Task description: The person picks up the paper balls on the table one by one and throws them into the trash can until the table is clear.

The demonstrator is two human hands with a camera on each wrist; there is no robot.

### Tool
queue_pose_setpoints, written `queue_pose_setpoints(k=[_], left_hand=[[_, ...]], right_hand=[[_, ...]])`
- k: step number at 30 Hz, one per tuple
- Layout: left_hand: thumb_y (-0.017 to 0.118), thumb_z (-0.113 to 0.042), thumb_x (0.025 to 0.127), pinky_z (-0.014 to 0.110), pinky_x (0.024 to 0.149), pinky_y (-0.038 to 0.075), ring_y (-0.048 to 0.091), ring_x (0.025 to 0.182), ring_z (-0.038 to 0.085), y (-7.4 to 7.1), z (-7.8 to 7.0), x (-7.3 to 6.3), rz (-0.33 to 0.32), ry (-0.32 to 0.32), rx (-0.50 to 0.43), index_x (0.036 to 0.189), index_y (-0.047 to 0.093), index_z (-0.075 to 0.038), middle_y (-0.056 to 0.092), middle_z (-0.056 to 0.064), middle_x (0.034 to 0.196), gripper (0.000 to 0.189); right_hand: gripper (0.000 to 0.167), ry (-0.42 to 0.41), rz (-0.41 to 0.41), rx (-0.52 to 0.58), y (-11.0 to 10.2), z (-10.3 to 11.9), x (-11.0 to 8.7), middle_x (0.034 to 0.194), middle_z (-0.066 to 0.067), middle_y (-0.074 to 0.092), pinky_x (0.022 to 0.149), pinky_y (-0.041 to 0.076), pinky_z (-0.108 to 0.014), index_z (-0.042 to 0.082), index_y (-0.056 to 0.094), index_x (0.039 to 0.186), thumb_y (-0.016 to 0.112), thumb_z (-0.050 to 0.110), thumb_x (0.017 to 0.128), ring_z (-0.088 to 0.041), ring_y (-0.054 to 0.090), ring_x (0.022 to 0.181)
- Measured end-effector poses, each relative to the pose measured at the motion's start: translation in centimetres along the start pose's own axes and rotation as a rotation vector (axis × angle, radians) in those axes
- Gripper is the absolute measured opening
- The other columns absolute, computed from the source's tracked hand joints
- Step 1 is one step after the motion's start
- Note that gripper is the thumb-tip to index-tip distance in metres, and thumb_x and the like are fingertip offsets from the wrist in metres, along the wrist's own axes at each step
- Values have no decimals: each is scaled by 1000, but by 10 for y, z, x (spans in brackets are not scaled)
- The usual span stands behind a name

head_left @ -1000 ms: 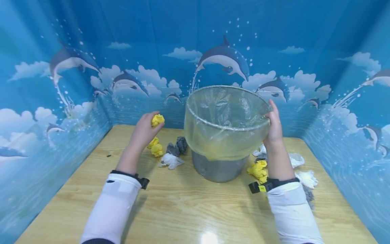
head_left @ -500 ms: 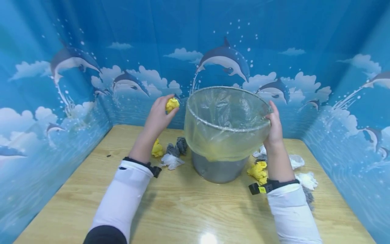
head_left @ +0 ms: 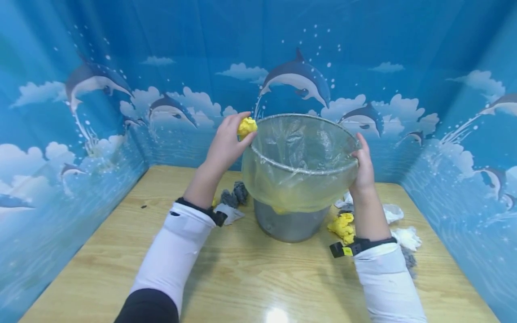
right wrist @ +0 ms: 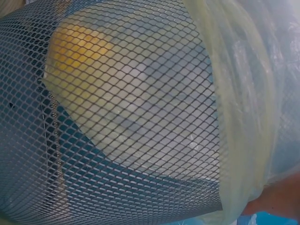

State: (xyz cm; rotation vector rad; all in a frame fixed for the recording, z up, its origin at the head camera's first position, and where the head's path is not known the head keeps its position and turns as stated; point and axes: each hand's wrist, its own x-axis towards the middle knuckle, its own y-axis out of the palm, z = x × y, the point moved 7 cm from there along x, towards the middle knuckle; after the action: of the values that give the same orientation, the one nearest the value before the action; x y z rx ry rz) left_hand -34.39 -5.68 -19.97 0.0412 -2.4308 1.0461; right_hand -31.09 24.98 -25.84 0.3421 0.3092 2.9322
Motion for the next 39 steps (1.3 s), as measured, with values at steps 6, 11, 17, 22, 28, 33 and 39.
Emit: queue_pose_setpoints(k=[6, 11, 17, 22, 28, 33, 39], left_hand=[[59, -33, 96, 42, 100, 47, 44, 131, 27, -4, -12, 3, -32, 36, -3, 148, 39, -20, 40, 9, 148, 57], [58, -35, 96, 45, 110, 38, 37, 139, 27, 2, -31, 2, -1, 109, 3, 149, 37, -20, 37, 9, 151, 59], [57, -36, 96, 42, 114, 34, 33, 142, 25, 11, -56, -1, 49, 175, 18, 149, 37, -20, 37, 8, 151, 59], [56, -36, 96, 39, 113, 35, 35, 140, 24, 15, -71, 3, 67, 203, 61, 150, 35, -21, 37, 6, 151, 59], [56, -38, 96, 37, 112, 36, 36, 139, 22, 29, -82, 5, 146, 236, 75, 150, 34, -21, 37, 5, 152, 61], [56, -39, 96, 37, 112, 37, 36, 140, 22, 41, -79, 6, 200, 225, 71, 150, 35, -22, 36, 5, 152, 61], [55, -40, 96, 40, 115, 32, 32, 142, 20, 46, -76, 7, 235, 227, 66, 151, 34, -24, 34, 3, 154, 61]], right_hand=[[68, 5, 5, 5, 1, -1, 0, 162, -2, 2, 113, 26, -34, 29, 9, 156, 25, 15, 91, -25, 22, 142], [68, 2, 11, 27, 1, 0, 0, 162, -3, 7, 112, 28, -30, 28, 9, 156, 24, 14, 91, -23, 24, 142], [68, 1, -10, 11, 1, -1, 0, 162, -2, 6, 111, 27, -31, 29, 13, 156, 24, 15, 91, -23, 26, 139], [67, -1, -17, 26, 0, -1, 1, 161, -4, 10, 106, 32, -27, 29, 15, 156, 24, 14, 91, -19, 33, 133], [67, -3, -9, 41, 1, -1, 0, 160, -5, 12, 104, 34, -24, 29, 14, 156, 24, 14, 91, -18, 34, 131], [67, -1, -14, 36, 1, -1, -1, 160, -6, 12, 106, 34, -26, 30, 14, 156, 25, 15, 91, -19, 34, 132], [67, 1, -7, 33, 1, -1, -1, 161, -6, 10, 107, 32, -28, 29, 14, 156, 26, 16, 92, -20, 33, 134]])
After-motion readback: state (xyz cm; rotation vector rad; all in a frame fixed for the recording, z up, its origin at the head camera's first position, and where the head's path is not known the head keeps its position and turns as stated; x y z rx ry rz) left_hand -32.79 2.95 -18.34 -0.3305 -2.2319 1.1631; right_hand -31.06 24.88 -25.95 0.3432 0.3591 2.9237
